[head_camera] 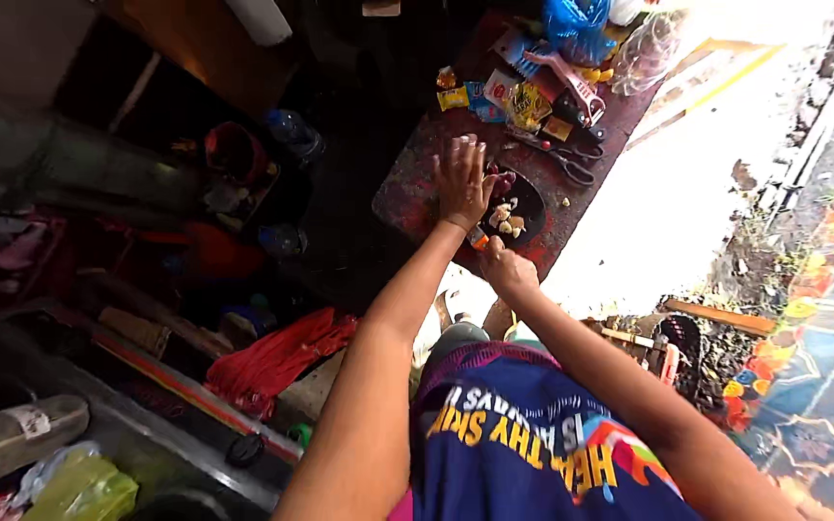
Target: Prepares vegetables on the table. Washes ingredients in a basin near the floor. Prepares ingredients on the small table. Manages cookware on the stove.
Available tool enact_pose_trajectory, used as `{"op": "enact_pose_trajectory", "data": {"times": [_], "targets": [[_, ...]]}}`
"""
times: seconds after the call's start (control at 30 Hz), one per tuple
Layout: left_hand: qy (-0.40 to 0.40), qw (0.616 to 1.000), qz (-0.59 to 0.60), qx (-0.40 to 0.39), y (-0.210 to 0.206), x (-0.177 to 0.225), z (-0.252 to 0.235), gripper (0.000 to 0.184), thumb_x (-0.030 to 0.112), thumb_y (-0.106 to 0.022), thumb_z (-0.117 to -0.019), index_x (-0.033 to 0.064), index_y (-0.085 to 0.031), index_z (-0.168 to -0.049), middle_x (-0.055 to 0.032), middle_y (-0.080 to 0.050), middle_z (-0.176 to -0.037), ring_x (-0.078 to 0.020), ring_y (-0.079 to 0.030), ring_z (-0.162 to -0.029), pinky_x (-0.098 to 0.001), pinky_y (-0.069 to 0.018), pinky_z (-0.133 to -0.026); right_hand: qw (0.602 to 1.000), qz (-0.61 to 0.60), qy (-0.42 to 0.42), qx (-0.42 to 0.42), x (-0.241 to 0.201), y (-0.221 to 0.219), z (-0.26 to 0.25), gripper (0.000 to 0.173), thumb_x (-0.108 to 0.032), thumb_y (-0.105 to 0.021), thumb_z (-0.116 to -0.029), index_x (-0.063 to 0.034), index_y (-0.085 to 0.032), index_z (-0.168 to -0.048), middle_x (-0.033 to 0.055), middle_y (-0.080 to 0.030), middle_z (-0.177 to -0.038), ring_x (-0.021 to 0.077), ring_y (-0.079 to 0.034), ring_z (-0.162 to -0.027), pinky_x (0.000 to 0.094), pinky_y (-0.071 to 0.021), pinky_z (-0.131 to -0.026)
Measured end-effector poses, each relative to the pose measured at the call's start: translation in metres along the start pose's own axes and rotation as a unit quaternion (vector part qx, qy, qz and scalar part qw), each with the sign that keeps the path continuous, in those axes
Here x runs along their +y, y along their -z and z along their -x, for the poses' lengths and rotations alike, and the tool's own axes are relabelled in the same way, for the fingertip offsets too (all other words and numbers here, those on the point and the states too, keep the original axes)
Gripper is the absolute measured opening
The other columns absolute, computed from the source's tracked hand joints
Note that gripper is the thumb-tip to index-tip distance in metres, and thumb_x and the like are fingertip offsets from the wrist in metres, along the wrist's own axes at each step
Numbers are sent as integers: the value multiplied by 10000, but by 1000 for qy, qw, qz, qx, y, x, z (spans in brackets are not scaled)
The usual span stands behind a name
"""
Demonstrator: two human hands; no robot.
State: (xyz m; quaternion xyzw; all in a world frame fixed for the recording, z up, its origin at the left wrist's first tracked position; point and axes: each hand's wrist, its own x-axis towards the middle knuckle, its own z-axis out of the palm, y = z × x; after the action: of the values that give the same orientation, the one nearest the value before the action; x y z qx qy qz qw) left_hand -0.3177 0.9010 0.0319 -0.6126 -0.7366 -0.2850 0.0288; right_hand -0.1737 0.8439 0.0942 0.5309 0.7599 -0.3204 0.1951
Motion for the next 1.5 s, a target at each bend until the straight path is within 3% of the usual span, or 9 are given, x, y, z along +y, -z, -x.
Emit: {"op": "enact_pose_trajectory", "data": {"times": [0.07, 0.2, 0.43, 0.6, 0.8, 0.9, 1.07, 1.37, 1.5], "targets": [[-10, 1000, 3, -24, 2, 2, 15, 459, 339, -548, -1026, 115, -596, -1424, -192, -520, -1514, -443, -407, -1451, -690, -222, -1173, 1000, 0, 22, 7, 5, -10, 9, 443, -378, -445, -1098, -40, -516, -1374, 271, -710, -1057, 487, -708, -1000, 656, -553, -789], [32, 995, 91, 6, 15, 2, -14, 483, 296, -499, -1031, -7, -571, -1399, -275, -484, -1508, -480, -397, -1442, -663, -252, -1177, 998, -35, 49, 33, 12, 0, 8, 439, -400, -414, -1109, -20, -534, -1293, 249, -705, -979, 456, -714, -969, 631, -552, -780], [-45, 977, 110, 179, 80, 43, -58, 432, 285, -415, -1049, -14, -636, -1270, -267, -586, -1400, -457, -481, -1371, -630, -317, -1128, 1000, -12, 6, -9, 13, -1, 5, 464, -393, -386, -1112, -53, -468, -1418, 258, -703, -1083, 458, -702, -1052, 636, -549, -838], [-29, 999, 14, 1, -9, 4, -5, 435, 292, -556, -1028, 68, -604, -1398, -230, -517, -1503, -493, -402, -1436, -687, -248, -1164, 1000, 0, -3, -5, 10, 0, -3, 451, -392, -407, -1108, -61, -472, -1407, 251, -710, -1076, 461, -710, -1026, 634, -556, -818], [135, 980, 141, -17, 41, 2, -15, 315, 84, -525, -1011, -59, -636, -1269, -298, -560, -1377, -414, -537, -1309, -486, -419, -1124, 992, -125, 23, -10, 29, 6, 5, 481, -425, -412, -1107, -19, -496, -1352, 277, -690, -1080, 480, -685, -1044, 674, -526, -842], [230, 948, 174, -135, 59, -7, -19, 268, 69, -530, -1024, -57, -641, -1233, -275, -613, -1267, -365, -606, -1200, -443, -474, -1060, 980, -196, 20, 36, 46, 9, 18, 495, -394, -453, -1102, 19, -479, -1374, 305, -681, -1056, 505, -678, -1011, 693, -513, -841], [175, 932, 123, -293, 41, 3, -21, 505, 217, -773, -920, -43, -601, -1317, -290, -540, -1353, -412, -555, -1265, -509, -449, -1093, 952, -282, -9, 116, 67, 16, 24, 436, -324, -480, -1104, 56, -484, -1320, 308, -655, -1001, 471, -675, -918, 642, -518, -809], [180, 912, 179, -321, 83, 3, -22, 423, 1, -768, -868, -68, -598, -1248, -274, -641, -1236, -390, -627, -1184, -507, -480, -1057, 960, -257, 2, 113, 63, 6, 28, 448, -241, -629, -1040, 75, -467, -1313, 314, -660, -1011, 486, -675, -953, 651, -511, -857], [159, 909, 151, -355, 89, 2, 11, 438, -13, -777, -854, -36, -650, -1272, -298, -552, -1321, -408, -587, -1205, -480, -480, -1061, 970, -240, 28, 27, 51, 9, 31, 437, -174, -605, -1042, 66, -396, -1341, 260, -662, -950, 350, -713, -752, 499, -598, -718]]}}
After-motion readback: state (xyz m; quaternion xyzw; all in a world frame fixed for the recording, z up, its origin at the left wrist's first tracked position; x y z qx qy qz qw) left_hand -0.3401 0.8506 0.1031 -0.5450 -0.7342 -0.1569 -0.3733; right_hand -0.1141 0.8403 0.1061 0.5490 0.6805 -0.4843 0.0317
